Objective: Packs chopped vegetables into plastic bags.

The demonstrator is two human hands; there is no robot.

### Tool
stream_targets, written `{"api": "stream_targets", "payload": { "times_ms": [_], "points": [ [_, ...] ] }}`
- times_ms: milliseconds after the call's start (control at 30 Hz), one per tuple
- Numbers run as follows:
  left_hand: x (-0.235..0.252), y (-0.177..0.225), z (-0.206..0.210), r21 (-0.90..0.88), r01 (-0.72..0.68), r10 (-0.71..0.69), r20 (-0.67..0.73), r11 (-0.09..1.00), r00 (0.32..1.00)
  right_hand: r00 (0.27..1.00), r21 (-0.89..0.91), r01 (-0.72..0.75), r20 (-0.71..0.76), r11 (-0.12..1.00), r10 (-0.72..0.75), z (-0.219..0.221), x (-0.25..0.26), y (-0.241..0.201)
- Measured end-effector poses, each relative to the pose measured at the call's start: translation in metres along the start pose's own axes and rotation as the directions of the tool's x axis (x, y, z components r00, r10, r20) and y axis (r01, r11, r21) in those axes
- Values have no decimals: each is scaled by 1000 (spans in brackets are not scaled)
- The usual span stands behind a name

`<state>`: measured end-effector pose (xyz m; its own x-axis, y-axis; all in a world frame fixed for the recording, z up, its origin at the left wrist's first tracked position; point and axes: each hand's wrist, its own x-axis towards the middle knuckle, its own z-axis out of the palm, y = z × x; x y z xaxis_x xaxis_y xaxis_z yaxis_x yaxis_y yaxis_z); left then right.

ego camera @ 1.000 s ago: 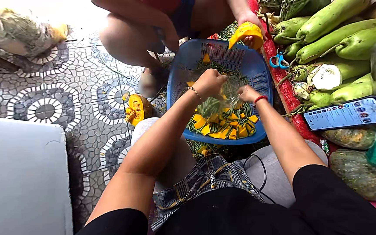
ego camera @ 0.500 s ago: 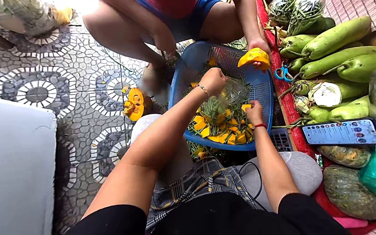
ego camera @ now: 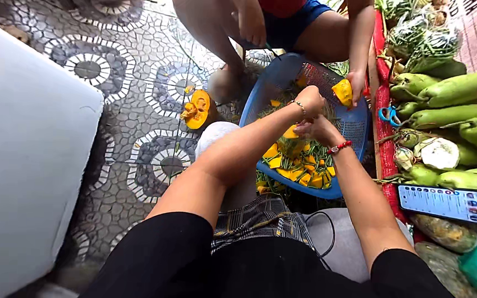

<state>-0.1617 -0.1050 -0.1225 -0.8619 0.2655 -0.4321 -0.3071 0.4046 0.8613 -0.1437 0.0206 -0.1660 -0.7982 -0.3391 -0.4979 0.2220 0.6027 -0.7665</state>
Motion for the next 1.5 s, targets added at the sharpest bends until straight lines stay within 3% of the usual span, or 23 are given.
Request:
{"api": "stream_targets", "payload": {
  "times_ms": [100, 267, 367, 500, 767, 933, 967, 1033, 1100, 1167, 1267, 1300, 1333, 1400, 1433, 1500],
  "points": [
    [0, 1, -2, 2, 4, -4, 11, 1000, 1000, 996, 38, -33, 84, 999, 30, 6, 5, 5],
    [0, 1, -2, 30, -2, 2, 12, 1000, 1000, 978, -46, -104, 178, 994, 110, 7, 14, 6],
    [0, 0, 0, 87, -18, 17, 14, 996, 1000, 983, -185, -29, 172, 982, 62, 19, 20, 12],
    [-2, 0, 1, 192, -42, 36, 32, 981, 999, 978, -348, -102, 137, 932, 158, 33, 28, 15],
    [-3, -5, -1, 189, -3, 3, -1, 982, 1000, 998, -523, -12, 50, 852, 44, 40, 42, 23],
    [-12, -2, -12, 406, -63, 91, -51, 912, 995, 996, -489, 77, 73, 869, -47, 14, 30, 18],
    [-12, -2, -15, 387, -53, 81, -58, 921, 995, 997, -459, 55, 68, 887, -27, 3, 21, 12],
    [-10, -3, -14, 154, 20, -16, -27, 988, 1000, 998, -422, 47, 56, 905, -25, -22, -1, 2],
    [-12, -3, -7, -156, 100, -92, 57, 983, 994, 992, -400, 127, 57, 908, -114, -48, -25, -4],
    [-15, 1, -1, -351, 134, -98, 120, 927, 988, 964, -257, 267, 52, 929, -262, -71, -51, -5],
    [-17, 5, 8, -481, 131, -101, 89, 867, 991, 858, 192, 497, -254, 846, -447, -96, -83, 8],
    [-17, 4, 10, -502, 136, -117, 69, 854, 991, 820, 217, 530, -378, 820, -430, -102, -89, 16],
    [-15, 1, 12, -511, 137, -128, 54, 849, 990, 818, 144, 467, -444, 872, -365, -104, -94, 28],
    [-10, -8, 18, -505, 125, -135, 18, 854, 991, 933, -111, 37, -351, 993, -74, -90, -99, 58],
    [-6, -10, 18, -483, 117, -132, 3, 868, 991, 961, -216, -177, -250, 960, 121, -77, -91, 74],
    [2, -11, 14, -431, 132, -148, -2, 893, 989, 911, -313, -413, -161, 855, 380, -47, -65, 116]
  ]
}}
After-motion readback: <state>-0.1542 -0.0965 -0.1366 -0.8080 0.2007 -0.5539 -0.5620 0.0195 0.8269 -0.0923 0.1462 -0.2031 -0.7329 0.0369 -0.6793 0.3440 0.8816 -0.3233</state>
